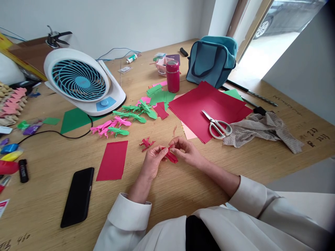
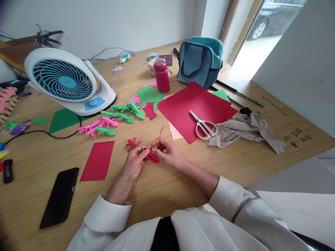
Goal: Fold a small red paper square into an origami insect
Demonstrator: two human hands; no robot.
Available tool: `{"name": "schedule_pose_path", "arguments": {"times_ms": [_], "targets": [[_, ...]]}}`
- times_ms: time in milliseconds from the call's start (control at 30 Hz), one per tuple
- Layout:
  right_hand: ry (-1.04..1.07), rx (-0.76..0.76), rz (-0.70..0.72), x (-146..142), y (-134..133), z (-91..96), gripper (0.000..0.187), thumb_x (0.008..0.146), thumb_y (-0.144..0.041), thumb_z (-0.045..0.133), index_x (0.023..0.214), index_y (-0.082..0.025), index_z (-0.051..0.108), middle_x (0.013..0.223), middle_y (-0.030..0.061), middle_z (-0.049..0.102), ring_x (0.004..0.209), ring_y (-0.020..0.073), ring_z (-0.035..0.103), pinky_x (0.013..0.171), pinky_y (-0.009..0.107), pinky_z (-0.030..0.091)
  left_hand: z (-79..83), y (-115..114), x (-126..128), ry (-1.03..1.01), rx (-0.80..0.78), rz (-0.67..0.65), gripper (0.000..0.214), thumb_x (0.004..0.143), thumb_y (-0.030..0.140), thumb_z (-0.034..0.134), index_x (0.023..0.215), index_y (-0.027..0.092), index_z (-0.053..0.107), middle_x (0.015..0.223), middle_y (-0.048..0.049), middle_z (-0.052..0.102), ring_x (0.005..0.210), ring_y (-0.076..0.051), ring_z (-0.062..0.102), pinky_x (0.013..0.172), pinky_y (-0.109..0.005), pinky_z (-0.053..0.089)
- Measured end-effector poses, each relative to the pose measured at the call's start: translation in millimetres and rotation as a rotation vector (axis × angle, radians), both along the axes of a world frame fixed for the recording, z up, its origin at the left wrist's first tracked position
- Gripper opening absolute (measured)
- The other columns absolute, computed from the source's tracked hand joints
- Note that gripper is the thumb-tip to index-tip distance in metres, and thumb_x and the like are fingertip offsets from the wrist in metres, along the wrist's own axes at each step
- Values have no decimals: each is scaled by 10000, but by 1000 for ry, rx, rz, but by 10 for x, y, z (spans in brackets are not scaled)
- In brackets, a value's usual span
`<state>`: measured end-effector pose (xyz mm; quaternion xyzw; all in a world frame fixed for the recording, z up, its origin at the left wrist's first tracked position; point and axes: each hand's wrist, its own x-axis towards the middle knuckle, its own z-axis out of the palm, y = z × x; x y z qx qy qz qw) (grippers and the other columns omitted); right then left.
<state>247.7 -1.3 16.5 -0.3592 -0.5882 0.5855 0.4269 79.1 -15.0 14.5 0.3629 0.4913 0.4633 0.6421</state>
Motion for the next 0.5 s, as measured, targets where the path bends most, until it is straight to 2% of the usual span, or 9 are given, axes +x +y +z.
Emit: {"name": "schedule_pose_path", "arguments": {"times_ms": [167,500], "targets": [[-17,-4,8,6,-1,15,277,887,-450,622,926,-176,599,726,5,596,627,119,516,610,258,445,16,-11,28,-15,-70,0,401,567,451,868,654,142,629,585,35,590,516,-58,492,455,-168,389],[-3,15,39,28,28,35,247,870,-412,636,905,-169,609,787,23,605,704,133,541,671,272,455,-12,-4,5,-37,-135,-24,447,551,477,872,676,149,596,581,48,579,487,-51,501,432,-157,382]]}}
